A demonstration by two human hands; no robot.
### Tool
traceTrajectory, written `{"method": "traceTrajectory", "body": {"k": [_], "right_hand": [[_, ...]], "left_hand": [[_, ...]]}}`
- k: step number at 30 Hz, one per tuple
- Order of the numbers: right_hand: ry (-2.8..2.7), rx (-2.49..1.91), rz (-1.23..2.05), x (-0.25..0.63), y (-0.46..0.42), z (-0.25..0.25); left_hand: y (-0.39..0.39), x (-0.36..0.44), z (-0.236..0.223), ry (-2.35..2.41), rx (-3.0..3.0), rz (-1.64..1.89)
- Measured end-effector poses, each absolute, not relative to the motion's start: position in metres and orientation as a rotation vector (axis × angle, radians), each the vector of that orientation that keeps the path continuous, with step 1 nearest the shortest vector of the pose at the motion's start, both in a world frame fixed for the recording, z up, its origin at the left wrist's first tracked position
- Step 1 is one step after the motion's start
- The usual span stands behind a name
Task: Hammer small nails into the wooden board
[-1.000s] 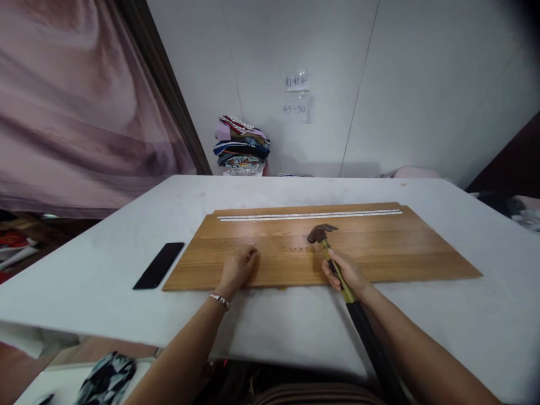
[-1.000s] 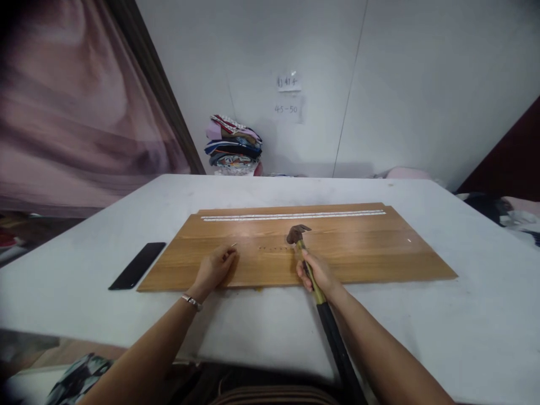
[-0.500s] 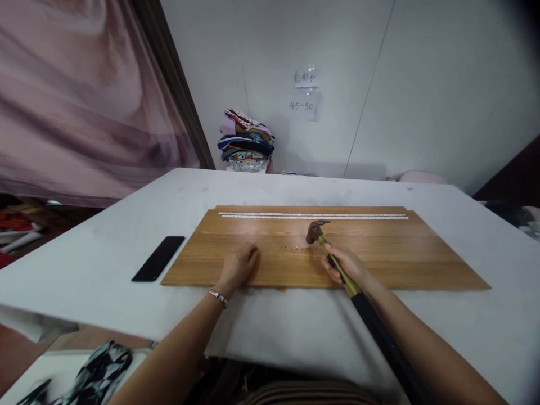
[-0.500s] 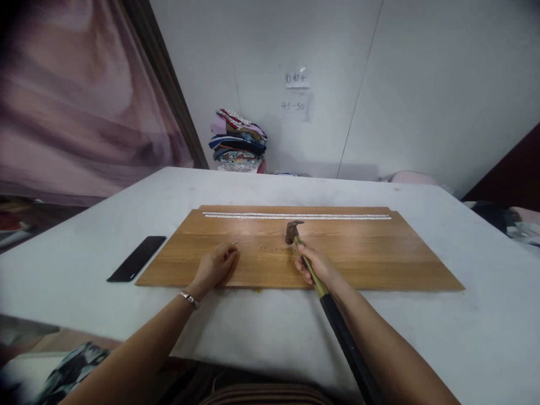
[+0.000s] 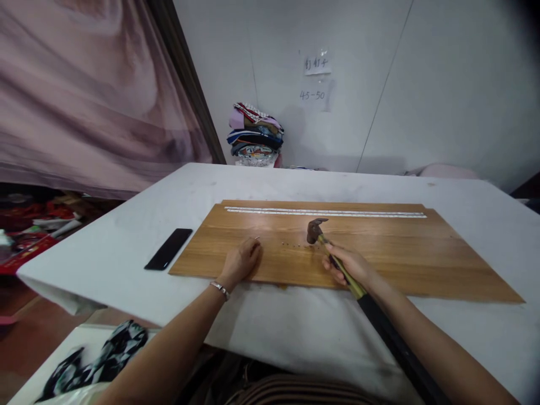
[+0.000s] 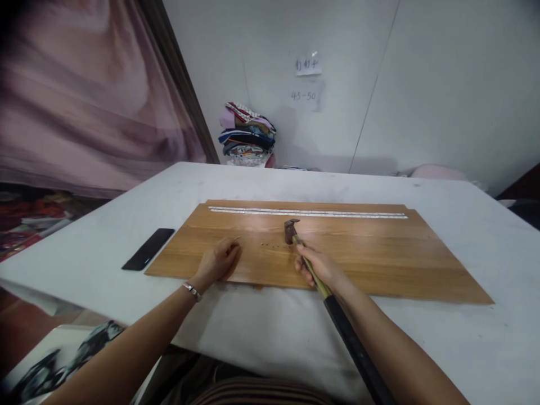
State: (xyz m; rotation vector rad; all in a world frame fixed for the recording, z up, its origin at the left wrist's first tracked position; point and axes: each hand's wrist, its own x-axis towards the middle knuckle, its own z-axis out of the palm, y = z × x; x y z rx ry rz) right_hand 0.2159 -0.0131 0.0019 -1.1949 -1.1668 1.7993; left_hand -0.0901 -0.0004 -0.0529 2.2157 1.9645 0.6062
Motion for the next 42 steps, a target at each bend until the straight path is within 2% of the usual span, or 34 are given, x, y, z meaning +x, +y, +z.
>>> {"method": "traceTrajectory", "body": {"k": [42], "right_hand": [[-1.201,-1.07,1.747,0.218,-0.018,-0.026]], "left_hand": [[-0.002,-0.085,-0.047,2.011,2.199,0.537]]}}
